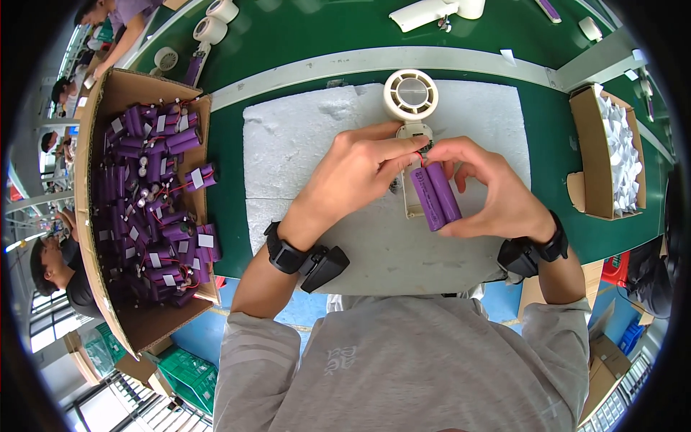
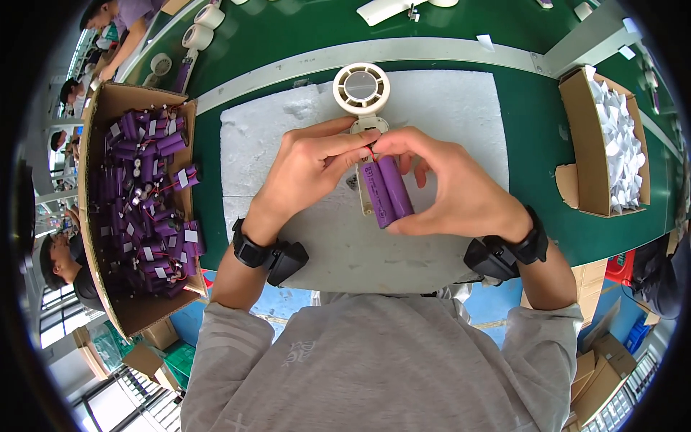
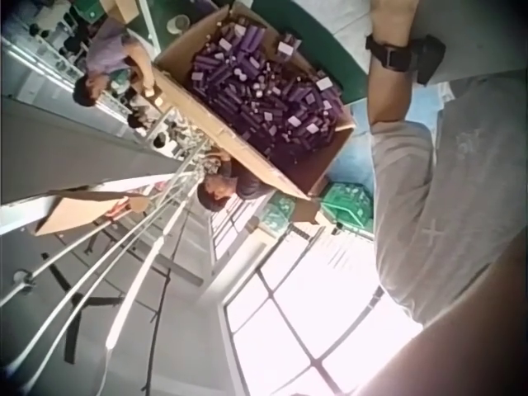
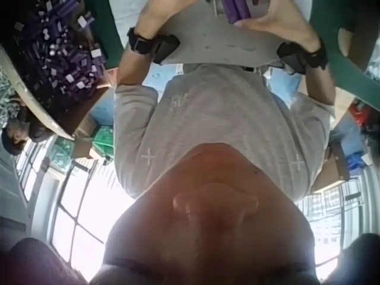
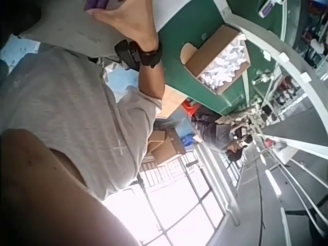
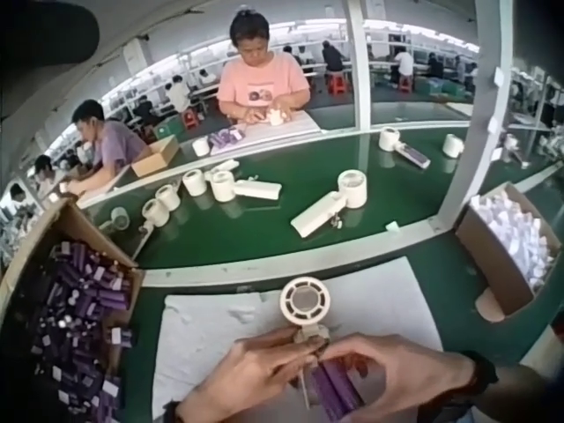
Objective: The person connects a battery pack to a circuit board, inserts them into a fan housing, and places the assembly on a conveyor belt, repeating the process for a second fan.
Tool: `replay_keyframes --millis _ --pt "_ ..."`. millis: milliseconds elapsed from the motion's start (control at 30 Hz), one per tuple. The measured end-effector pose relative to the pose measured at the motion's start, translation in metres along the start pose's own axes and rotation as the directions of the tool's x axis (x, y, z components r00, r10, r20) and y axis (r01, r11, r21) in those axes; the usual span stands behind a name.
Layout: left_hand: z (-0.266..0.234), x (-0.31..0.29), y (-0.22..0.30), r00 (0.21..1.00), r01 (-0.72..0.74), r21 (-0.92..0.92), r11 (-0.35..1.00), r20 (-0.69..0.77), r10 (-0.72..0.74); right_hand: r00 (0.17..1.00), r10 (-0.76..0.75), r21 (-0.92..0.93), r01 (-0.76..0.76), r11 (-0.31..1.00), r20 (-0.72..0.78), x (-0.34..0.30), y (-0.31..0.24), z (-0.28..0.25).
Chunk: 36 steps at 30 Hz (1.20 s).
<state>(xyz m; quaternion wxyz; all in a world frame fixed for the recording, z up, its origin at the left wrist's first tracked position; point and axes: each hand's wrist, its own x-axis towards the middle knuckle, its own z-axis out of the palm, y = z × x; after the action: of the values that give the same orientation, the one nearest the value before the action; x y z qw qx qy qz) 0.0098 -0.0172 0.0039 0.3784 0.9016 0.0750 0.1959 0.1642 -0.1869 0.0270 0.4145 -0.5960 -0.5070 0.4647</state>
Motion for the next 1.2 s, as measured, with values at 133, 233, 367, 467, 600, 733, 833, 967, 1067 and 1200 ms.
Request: replay_keyframes --millis 133,233,367,467,600,733,833,967,1067,1200 --pt "-0.004 0.002 -0.004 0.999 0.016 -0.074 0.997 0.052 -0.012 0.989 -0.129 -0.273 0.106 0.956 -0.070 0.001 0.005 0.017" --pt "-0.005 0.003 -0.003 0.998 0.002 -0.120 0.993 0.058 0.005 0.951 -0.279 -0.404 0.206 0.891 -0.132 0.001 0.007 0.027" --pt "-0.005 0.003 -0.006 0.999 -0.032 -0.126 0.992 0.032 0.036 0.924 -0.355 -0.524 0.234 0.819 -0.143 -0.002 0.004 0.033" --pt "-0.005 0.003 -0.008 0.998 -0.023 -0.122 0.992 0.050 0.029 0.937 -0.292 -0.481 0.170 0.860 -0.192 -0.006 0.000 0.036" --pt "-0.006 0.004 -0.008 0.998 -0.013 -0.144 0.990 0.066 0.022 0.916 -0.351 -0.559 0.193 0.807 -0.191 -0.008 0.003 0.039" --pt "-0.004 0.003 -0.014 0.998 -0.041 -0.161 0.986 0.041 0.048 0.916 -0.351 -0.631 0.157 0.760 -0.195 -0.007 -0.001 0.039" --pt "-0.005 0.001 -0.012 0.998 0.007 -0.171 0.985 0.062 0.004 0.917 -0.346 -0.645 0.143 0.750 -0.199 -0.007 -0.002 0.042" --pt "-0.014 0.003 -0.006 0.975 0.165 -0.192 0.967 0.177 -0.131 0.921 -0.301 -0.579 0.108 0.808 -0.248 -0.006 0.003 0.044" --pt "-0.017 0.008 -0.004 0.952 0.226 -0.218 0.950 0.254 -0.168 0.930 -0.254 -0.531 0.078 0.844 -0.268 -0.002 0.005 0.043" --pt "-0.016 0.011 0.000 0.939 0.281 -0.210 0.936 0.260 -0.224 0.941 -0.212 -0.495 0.057 0.867 -0.264 0.002 0.001 0.039"
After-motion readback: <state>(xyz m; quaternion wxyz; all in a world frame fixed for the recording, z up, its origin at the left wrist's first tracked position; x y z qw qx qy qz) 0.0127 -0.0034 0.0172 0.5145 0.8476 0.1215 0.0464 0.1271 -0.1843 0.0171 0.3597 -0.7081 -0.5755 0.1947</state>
